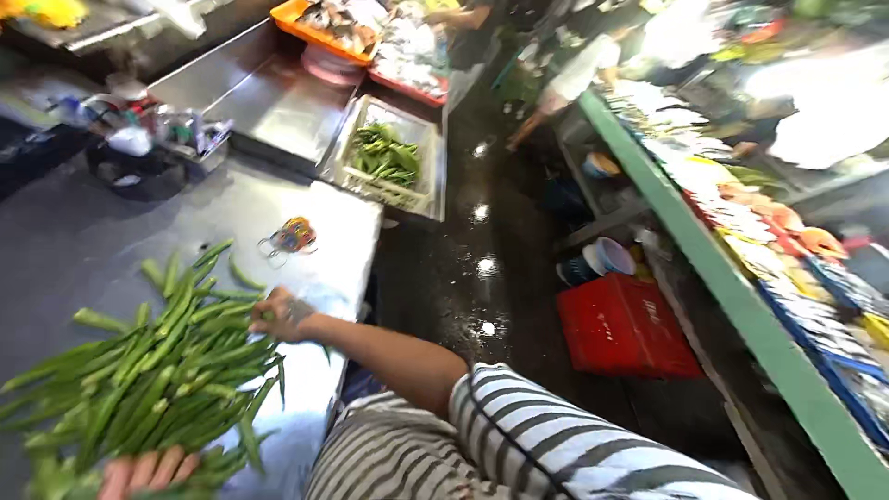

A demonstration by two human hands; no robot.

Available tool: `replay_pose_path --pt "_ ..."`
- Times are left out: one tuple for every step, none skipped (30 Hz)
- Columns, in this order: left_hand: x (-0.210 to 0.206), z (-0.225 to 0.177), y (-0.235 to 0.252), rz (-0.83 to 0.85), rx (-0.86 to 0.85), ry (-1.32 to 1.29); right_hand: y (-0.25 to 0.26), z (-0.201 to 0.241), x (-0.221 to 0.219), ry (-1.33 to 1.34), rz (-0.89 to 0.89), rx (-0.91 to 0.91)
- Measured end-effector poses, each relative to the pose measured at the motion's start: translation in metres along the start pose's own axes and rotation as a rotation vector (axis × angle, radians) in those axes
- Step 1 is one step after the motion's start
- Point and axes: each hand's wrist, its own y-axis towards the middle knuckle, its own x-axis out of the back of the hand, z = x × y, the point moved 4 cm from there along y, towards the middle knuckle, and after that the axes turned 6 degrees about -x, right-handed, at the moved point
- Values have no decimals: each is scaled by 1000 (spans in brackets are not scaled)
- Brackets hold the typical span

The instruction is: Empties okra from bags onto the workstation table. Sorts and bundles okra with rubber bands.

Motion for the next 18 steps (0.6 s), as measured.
replay_pose_path --pt "-7 0 -2 -44 -19 46 -2 1 4 20 -34 -2" --pt "-15 -2 -4 -113 -42 83 0 -1 5 48 -58 23" --pt "-18 -4 -5 -177 -55 95 5 -4 4 72 -80 67" --pt "-16 -6 -6 -234 -65 86 10 -8 2 106 -90 89" --pt "-12 -8 -7 -282 -75 63 13 -9 3 158 -63 61" --pt "-8 -9 -6 -320 -85 37 15 -10 5 207 -28 7" --pt "-4 -9 -7 -344 -86 16 17 -13 9 236 -14 -43" --pt "0 -10 -8 -362 -85 -2 17 -15 12 250 -19 -73" --pt "4 -10 -9 -367 -83 -22 16 -18 14 254 -42 -80" --pt "6 -10 -11 -360 -84 -42 14 -18 16 244 -76 -64" --pt "9 -11 -13 -350 -85 -55 8 -17 17 216 -114 -25" --pt "12 -11 -15 -339 -90 -69 1 -15 16 164 -158 27" --pt "14 -11 -17 -329 -97 -81 -10 -11 13 88 -194 72" --pt "17 -12 -19 -326 -106 -88 -23 -6 8 18 -213 106" --pt "19 -12 -19 -329 -115 -93 -35 -3 2 -53 -217 122" --pt "21 -12 -19 -332 -119 -90 -45 -1 -6 -99 -200 117" --pt "22 -12 -20 -334 -120 -89 -56 -1 -16 -124 -167 96" --pt "23 -12 -20 -335 -120 -91 -65 -1 -27 -150 -138 59"
